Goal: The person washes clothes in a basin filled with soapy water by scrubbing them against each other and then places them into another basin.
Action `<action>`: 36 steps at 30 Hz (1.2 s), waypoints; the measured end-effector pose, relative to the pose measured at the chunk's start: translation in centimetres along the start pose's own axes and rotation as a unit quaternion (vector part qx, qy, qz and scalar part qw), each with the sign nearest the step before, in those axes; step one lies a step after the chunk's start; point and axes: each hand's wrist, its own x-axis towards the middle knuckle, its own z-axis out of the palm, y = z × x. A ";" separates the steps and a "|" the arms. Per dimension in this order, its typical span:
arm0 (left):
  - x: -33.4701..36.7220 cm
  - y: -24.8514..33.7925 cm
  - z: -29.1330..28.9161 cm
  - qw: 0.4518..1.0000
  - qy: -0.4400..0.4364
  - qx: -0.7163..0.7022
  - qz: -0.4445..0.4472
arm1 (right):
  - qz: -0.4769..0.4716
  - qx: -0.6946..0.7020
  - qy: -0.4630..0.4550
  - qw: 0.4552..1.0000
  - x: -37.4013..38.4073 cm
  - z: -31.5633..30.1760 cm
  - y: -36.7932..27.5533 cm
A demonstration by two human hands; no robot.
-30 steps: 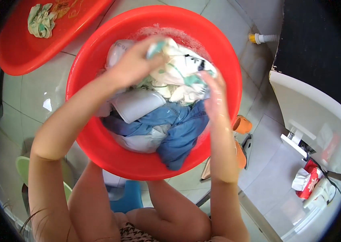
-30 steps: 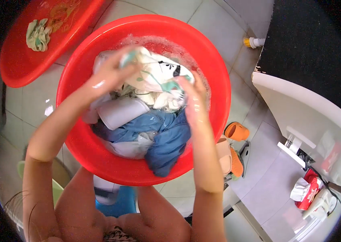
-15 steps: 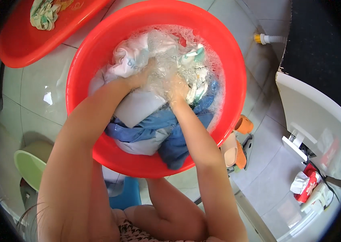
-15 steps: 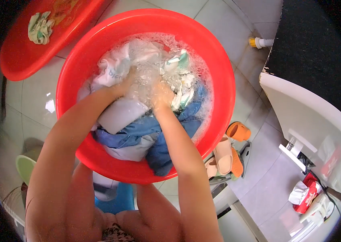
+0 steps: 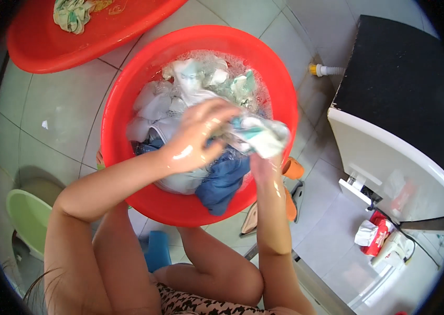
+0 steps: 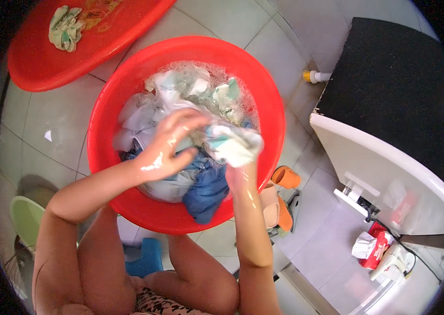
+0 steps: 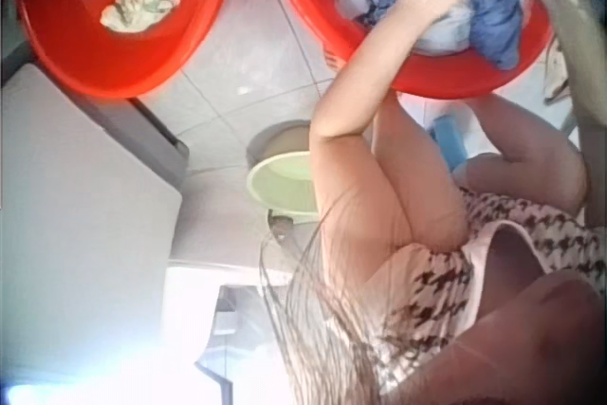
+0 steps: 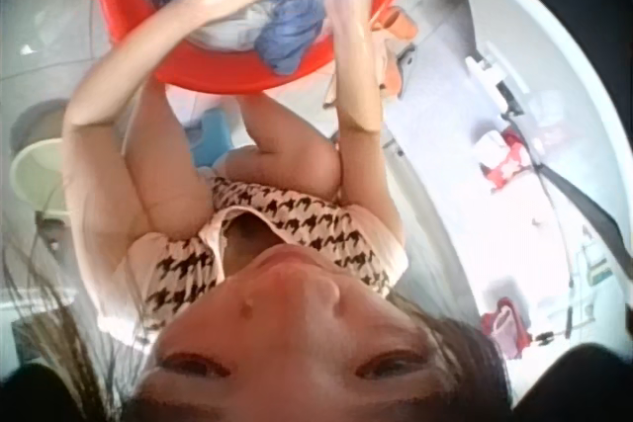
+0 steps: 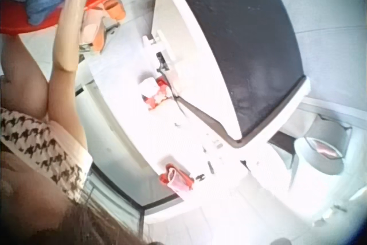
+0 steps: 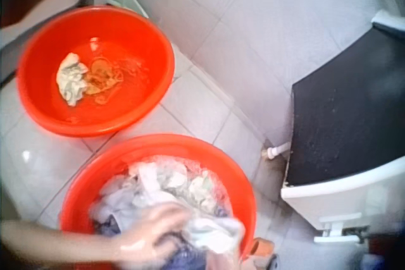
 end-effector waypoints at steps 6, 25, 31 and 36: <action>-4.1 -4.8 1.0 0.980 0.009 0.157 -0.125 | -0.083 0.112 0.011 0.990 -9.7 3.5 -10.0; 4.0 1.0 0.3 0.873 -0.022 -0.485 -0.039 | 0.060 0.034 0.042 0.997 -4.7 -0.6 -1.6; 0.8 9.9 1.8 0.993 -0.045 -0.078 0.082 | 0.166 0.230 0.054 0.957 -5.9 1.0 0.5; -2.1 10.9 3.3 0.971 -0.163 -0.145 0.101 | 0.143 0.265 0.031 0.953 -7.0 0.6 0.5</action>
